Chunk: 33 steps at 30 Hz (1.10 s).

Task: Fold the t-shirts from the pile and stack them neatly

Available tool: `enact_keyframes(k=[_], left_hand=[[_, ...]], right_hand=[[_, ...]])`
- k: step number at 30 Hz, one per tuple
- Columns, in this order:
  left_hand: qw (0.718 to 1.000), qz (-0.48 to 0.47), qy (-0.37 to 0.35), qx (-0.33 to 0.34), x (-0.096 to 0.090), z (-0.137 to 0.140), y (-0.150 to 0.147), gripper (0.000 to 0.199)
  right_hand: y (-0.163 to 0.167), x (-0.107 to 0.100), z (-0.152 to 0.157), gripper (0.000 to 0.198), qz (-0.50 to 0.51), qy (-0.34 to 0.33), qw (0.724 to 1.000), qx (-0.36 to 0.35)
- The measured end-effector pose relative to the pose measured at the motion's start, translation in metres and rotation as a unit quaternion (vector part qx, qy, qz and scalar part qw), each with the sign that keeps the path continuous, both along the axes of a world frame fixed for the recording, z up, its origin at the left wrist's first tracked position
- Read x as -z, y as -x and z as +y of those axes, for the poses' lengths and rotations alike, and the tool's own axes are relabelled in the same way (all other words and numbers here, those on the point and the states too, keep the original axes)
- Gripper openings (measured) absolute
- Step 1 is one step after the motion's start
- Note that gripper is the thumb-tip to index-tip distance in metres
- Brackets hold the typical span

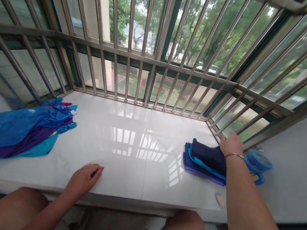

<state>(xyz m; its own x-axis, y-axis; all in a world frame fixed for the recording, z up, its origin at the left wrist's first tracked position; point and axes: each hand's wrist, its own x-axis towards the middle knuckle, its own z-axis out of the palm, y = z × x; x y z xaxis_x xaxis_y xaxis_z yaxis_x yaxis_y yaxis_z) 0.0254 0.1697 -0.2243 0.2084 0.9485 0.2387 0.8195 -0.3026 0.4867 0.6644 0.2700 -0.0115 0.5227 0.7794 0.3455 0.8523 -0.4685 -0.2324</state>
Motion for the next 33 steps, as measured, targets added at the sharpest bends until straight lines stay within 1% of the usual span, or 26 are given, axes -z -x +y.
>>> enact_keyframes(k=[2,4,6,7,8,9,11,13,15,16,17,18,20,21,22,24,25,26,28,29,30,31,32,33], left_hand=[[1.000,0.001,0.003,-0.003,0.000,0.001,-0.001,0.044],[1.000,0.010,0.007,-0.004,-0.001,0.001,-0.001,0.044],[1.000,0.022,0.008,-0.006,-0.003,0.001,-0.002,0.044],[1.000,0.027,0.008,-0.007,-0.003,0.000,-0.003,0.044],[1.000,0.030,0.007,-0.008,-0.004,-0.001,-0.004,0.044],[1.000,0.030,0.006,-0.008,-0.005,-0.003,-0.006,0.044],[1.000,0.021,0.009,-0.010,-0.005,-0.004,-0.007,0.044],[0.999,-0.018,0.035,-0.009,-0.005,-0.001,-0.005,0.043],[0.993,-0.091,0.076,-0.007,-0.008,0.010,0.005,0.039],[0.988,-0.124,0.086,-0.015,-0.012,0.018,0.015,0.036],[0.985,-0.146,0.082,-0.029,-0.016,0.028,0.028,0.033],[0.985,-0.150,0.060,-0.056,-0.022,0.040,0.045,0.031],[0.987,-0.091,-0.034,-0.130,-0.036,0.065,0.087,0.028],[0.980,-0.047,-0.081,-0.176,-0.043,0.077,0.110,0.032],[0.966,-0.006,-0.113,-0.234,-0.051,0.088,0.135,0.038],[0.928,0.053,-0.131,-0.346,-0.067,0.107,0.182,0.056],[0.915,0.069,-0.109,-0.383,-0.076,0.114,0.204,0.064],[0.909,0.078,-0.065,-0.403,-0.084,0.120,0.223,0.065],[0.914,0.086,0.030,-0.396,-0.102,0.130,0.250,0.054],[0.919,0.087,0.056,-0.381,-0.112,0.134,0.257,0.047],[0.924,0.085,0.058,-0.368,-0.122,0.136,0.258,0.043],[0.930,0.079,0.040,-0.356,-0.131,0.136,0.253,0.042],[0.937,0.064,0.011,-0.342,-0.139,0.133,0.242,0.042],[0.946,0.041,-0.017,-0.322,-0.145,0.127,0.225,0.041]], right_hand=[[0.012,0.018,0.006,0.061,-0.012,0.011,0.999,-0.037],[0.025,0.039,0.006,0.052,-0.019,0.035,0.996,-0.080],[0.040,0.066,-0.002,0.045,-0.032,0.065,0.989,-0.126],[0.049,0.083,-0.010,0.045,-0.042,0.072,0.985,-0.151],[0.061,0.102,-0.021,0.045,-0.053,0.073,0.980,-0.178],[0.074,0.123,-0.033,0.047,-0.063,0.060,0.975,-0.204],[0.107,0.168,-0.064,0.049,-0.071,0.023,0.957,-0.281],[0.142,0.209,-0.095,0.052,-0.059,-0.011,0.947,-0.315],[0.171,0.239,-0.119,0.053,-0.047,-0.022,0.945,-0.324],[0.182,0.248,-0.127,0.053,-0.038,-0.021,0.945,-0.324],[0.190,0.253,-0.132,0.052,-0.030,-0.020,0.947,-0.320],[0.195,0.256,-0.134,0.052,-0.024,-0.018,0.948,-0.315],[0.198,0.254,-0.133,0.052,-0.018,-0.019,0.951,-0.308],[0.198,0.252,-0.131,0.052,-0.017,-0.021,0.953,-0.303],[0.197,0.250,-0.130,0.051,-0.014,-0.022,0.953,-0.301],[0.196,0.248,-0.128,0.048,-0.003,-0.026,0.954,-0.299],[0.196,0.247,-0.128,0.047,0.005,-0.029,0.954,-0.298],[0.196,0.247,-0.128,0.046,0.012,-0.031,0.954,-0.297],[0.196,0.247,-0.129,0.045,0.024,-0.035,0.955,-0.295],[0.195,0.247,-0.129,0.045,0.027,-0.036,0.955,-0.293],[0.194,0.246,-0.129,0.045,0.030,-0.036,0.956,-0.290],[0.194,0.246,-0.129,0.045,0.033,-0.036,0.957,-0.288],[0.194,0.245,-0.129,0.044,0.037,-0.034,0.957,-0.285],[0.196,0.243,-0.130,0.043,0.042,-0.034,0.958,-0.283]])
